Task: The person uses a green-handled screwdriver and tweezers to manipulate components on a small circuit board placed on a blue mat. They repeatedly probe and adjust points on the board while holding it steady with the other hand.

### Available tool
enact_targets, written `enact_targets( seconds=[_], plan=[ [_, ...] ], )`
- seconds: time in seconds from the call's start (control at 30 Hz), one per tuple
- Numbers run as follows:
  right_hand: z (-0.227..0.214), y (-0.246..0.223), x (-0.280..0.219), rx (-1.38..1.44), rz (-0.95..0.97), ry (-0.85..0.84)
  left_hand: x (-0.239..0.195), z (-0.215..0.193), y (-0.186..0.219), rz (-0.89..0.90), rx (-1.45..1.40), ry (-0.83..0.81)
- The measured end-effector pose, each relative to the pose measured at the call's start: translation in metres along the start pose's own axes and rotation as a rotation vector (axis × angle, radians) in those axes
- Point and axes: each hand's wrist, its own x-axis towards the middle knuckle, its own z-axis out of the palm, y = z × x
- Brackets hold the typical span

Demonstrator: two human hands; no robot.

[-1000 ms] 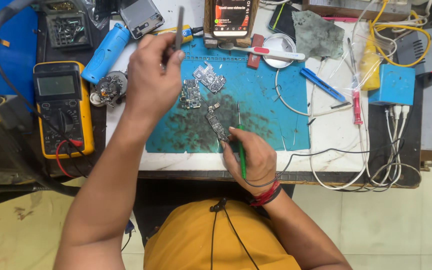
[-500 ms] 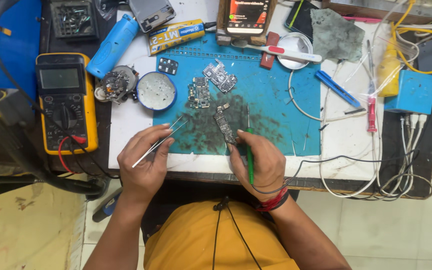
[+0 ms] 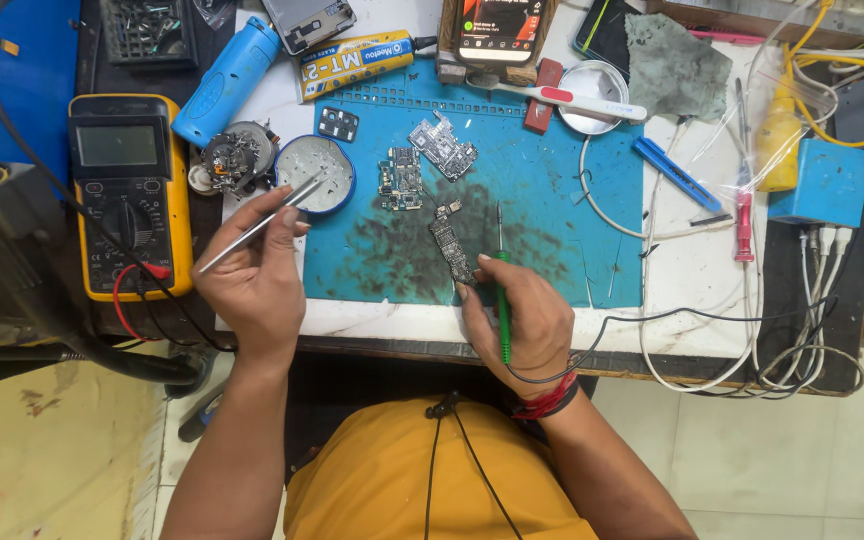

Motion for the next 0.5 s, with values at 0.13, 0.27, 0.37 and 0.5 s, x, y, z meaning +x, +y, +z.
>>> enact_targets(
  seconds=[0.13, 0.27, 0.37, 0.5],
  plan=[
    [0.0001, 0.0006, 0.0007, 0.003, -0.002, -0.006, 0.0005, -0.0024, -0.0034, -0.008, -0.069, 0.012],
    [0.0006, 0.0004, 0.0011, 0.012, 0.007, -0.005, 0.0005, -0.0016, -0.0047, -0.045, -0.056, -0.016],
    [0.0007, 0.0006, 0.0009, 0.011, 0.017, -0.010, 0.0009, -0.0013, -0.0050, -0.040, -0.025, -0.025],
    [0.0000, 0.0010, 0.0010, 0.011, 0.006, -0.008, 0.0009, -0.0017, -0.0063, -0.032, -0.014, -0.026]
  ],
)
